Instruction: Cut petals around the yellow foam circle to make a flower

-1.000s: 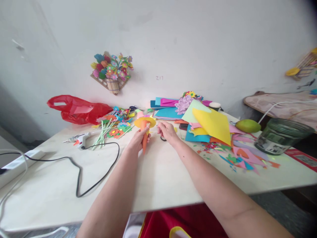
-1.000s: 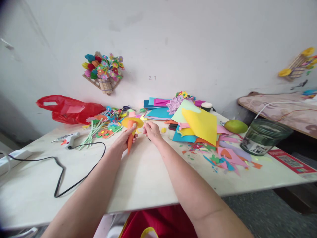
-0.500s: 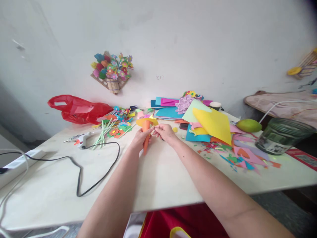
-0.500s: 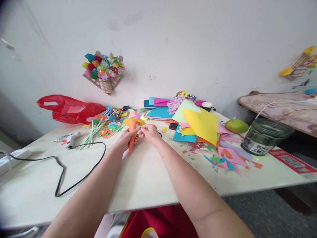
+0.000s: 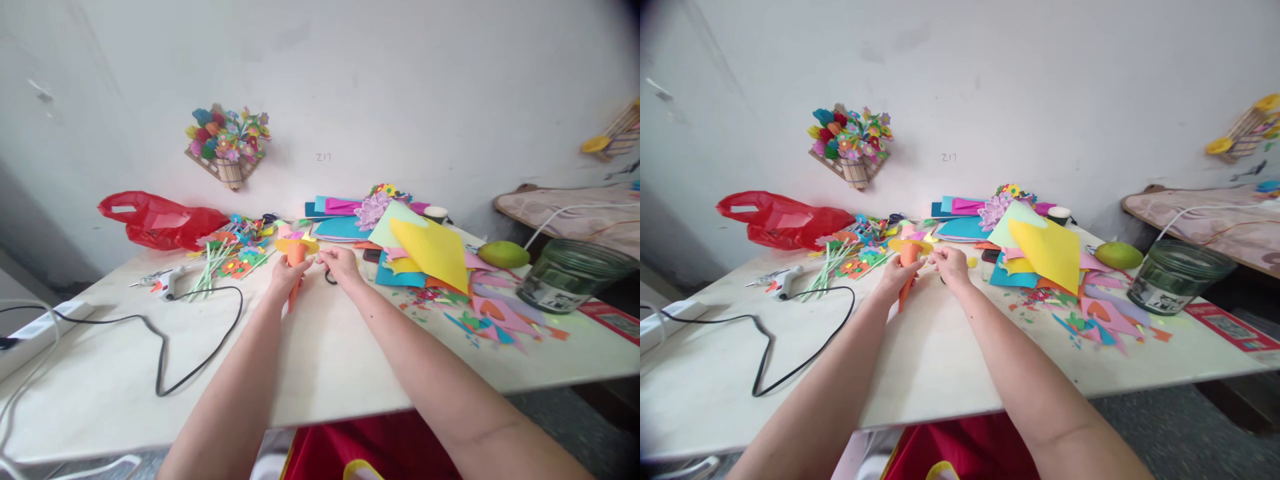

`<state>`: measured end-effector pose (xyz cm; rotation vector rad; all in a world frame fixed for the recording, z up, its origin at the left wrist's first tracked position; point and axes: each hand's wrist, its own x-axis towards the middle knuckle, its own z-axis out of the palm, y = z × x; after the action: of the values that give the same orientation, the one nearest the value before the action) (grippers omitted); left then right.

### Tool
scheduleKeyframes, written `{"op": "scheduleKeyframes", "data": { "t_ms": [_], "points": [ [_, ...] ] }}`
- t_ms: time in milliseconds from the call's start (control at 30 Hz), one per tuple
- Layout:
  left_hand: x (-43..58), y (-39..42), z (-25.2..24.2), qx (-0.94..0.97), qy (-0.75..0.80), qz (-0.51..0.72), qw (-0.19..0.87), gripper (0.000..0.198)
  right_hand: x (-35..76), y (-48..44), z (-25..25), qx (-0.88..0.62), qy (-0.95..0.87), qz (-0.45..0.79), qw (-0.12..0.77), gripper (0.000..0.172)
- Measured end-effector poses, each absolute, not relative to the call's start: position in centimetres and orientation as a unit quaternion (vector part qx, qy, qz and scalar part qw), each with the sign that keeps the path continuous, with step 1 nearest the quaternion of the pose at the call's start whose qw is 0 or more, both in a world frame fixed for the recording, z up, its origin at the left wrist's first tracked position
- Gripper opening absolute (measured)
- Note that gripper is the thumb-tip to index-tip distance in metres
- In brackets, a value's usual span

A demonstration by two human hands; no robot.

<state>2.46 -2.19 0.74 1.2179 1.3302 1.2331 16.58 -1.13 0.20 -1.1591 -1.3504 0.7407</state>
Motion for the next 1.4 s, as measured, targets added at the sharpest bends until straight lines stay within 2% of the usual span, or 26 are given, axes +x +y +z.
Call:
{"op": "scheduleKeyframes", "data": {
  "t_ms": [100, 267, 500, 733, 1000, 1400],
  "points": [
    [2.7, -2.1, 0.8, 0.527, 0.564, 0.493, 0.401, 0.059, 16.4, -1.1, 0.1, -0.5, -0.6, 0.276, 0.56, 0.022],
    [3.0, -2.1, 0.6, 0.558, 0.584, 0.474, 0.35, 0.057, 16.2, -1.5, 0.2, -0.519, -0.611, 0.212, 0.558, 0.019],
    [2.7, -1.8, 0.3, 0.604, 0.608, 0.449, 0.253, 0.061, 16.5, -2.6, 1.1, -0.561, -0.598, 0.097, 0.565, 0.025],
    [3.2, -3.0, 1.3, 0.636, 0.666, 0.383, 0.068, 0.073, 16.8, -2.0, 0.8, -0.448, -0.625, -0.012, 0.639, 0.028],
    [3.3, -3.0, 1.3, 0.664, 0.667, 0.336, -0.028, 0.069, 16.7, -1.7, 0.7, -0.445, -0.674, -0.03, 0.589, 0.028],
    [3.2, -2.6, 1.0, 0.692, 0.654, 0.3, -0.062, 0.058, 16.5, -1.6, 1.0, -0.445, -0.656, 0.012, 0.61, 0.015]
  ]
}}
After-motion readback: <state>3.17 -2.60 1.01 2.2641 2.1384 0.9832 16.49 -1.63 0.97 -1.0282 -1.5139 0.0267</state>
